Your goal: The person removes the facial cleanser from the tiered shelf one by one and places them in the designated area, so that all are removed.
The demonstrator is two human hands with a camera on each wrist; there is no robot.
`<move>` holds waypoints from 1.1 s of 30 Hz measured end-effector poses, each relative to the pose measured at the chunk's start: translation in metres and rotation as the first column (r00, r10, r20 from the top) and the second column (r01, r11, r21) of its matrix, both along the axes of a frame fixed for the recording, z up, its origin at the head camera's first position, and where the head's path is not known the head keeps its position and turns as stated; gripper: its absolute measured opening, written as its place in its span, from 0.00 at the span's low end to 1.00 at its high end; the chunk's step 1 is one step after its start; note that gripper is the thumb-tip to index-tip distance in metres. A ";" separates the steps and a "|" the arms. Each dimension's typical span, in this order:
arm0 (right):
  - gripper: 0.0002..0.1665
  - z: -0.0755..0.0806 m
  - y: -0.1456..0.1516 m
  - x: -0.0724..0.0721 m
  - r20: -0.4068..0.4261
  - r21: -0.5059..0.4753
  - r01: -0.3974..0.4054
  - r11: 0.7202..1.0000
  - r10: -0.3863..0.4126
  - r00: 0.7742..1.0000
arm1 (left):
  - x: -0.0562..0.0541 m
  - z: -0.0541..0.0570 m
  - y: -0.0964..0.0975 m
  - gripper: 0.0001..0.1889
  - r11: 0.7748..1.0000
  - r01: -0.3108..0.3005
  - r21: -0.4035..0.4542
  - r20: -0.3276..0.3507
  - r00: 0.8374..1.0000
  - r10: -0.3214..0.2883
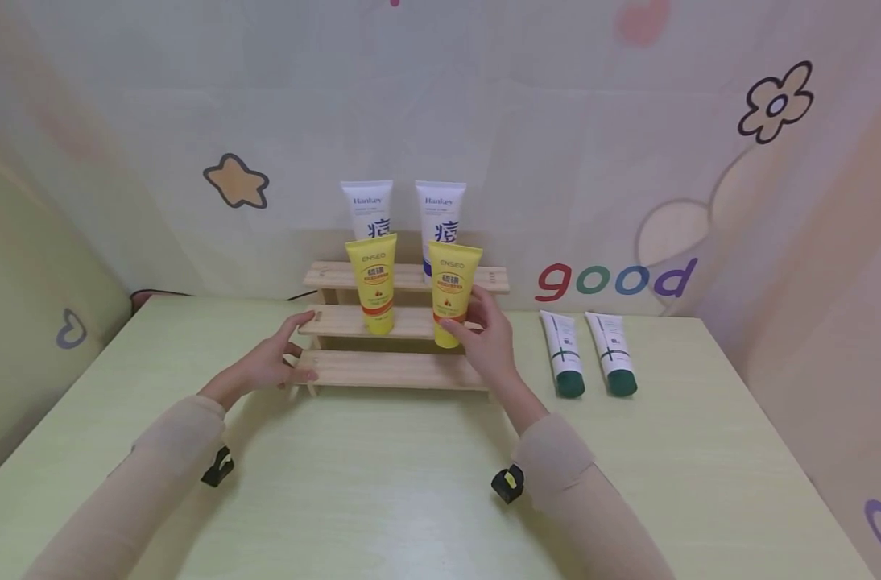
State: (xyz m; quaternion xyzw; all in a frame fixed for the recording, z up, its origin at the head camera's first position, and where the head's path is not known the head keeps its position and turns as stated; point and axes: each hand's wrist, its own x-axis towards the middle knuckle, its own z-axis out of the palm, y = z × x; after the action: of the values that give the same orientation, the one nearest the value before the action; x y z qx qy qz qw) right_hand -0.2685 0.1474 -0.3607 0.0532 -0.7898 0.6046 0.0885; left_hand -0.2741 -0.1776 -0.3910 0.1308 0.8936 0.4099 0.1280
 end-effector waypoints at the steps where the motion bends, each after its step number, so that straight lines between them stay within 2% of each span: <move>1: 0.34 0.001 0.002 0.003 -0.002 0.006 -0.003 1.000 0.003 1.000 | 0.000 0.000 0.000 0.50 1.000 -0.002 -0.002 0.000 1.000 0.002; 8: 0.35 0.010 0.018 0.028 -0.001 0.025 -0.055 0.998 0.056 0.998 | 0.001 -0.002 -0.002 0.50 1.000 -0.006 -0.001 0.007 1.000 0.006; 20: 0.35 0.022 0.052 0.066 -0.023 0.128 -0.035 0.991 0.038 0.999 | -0.002 0.001 -0.001 0.50 1.000 -0.003 0.006 0.018 1.000 0.003; 27: 0.32 0.019 0.073 0.086 -0.024 0.182 -0.064 0.981 0.070 0.997 | -0.001 0.003 0.000 0.50 1.000 -0.006 -0.002 0.027 1.000 0.006; 33: 0.30 0.008 0.091 0.102 -0.002 0.201 -0.071 0.977 0.073 0.997 | 0.000 0.002 0.000 0.50 1.000 -0.006 -0.003 0.030 1.000 0.006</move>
State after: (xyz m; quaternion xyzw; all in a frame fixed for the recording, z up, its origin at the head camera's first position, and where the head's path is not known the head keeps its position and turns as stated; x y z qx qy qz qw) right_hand -0.1664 0.2379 -0.3531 0.0935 -0.8440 0.5242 0.0644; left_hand -0.2743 -0.1771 -0.3885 0.1218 0.8926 0.4108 0.1405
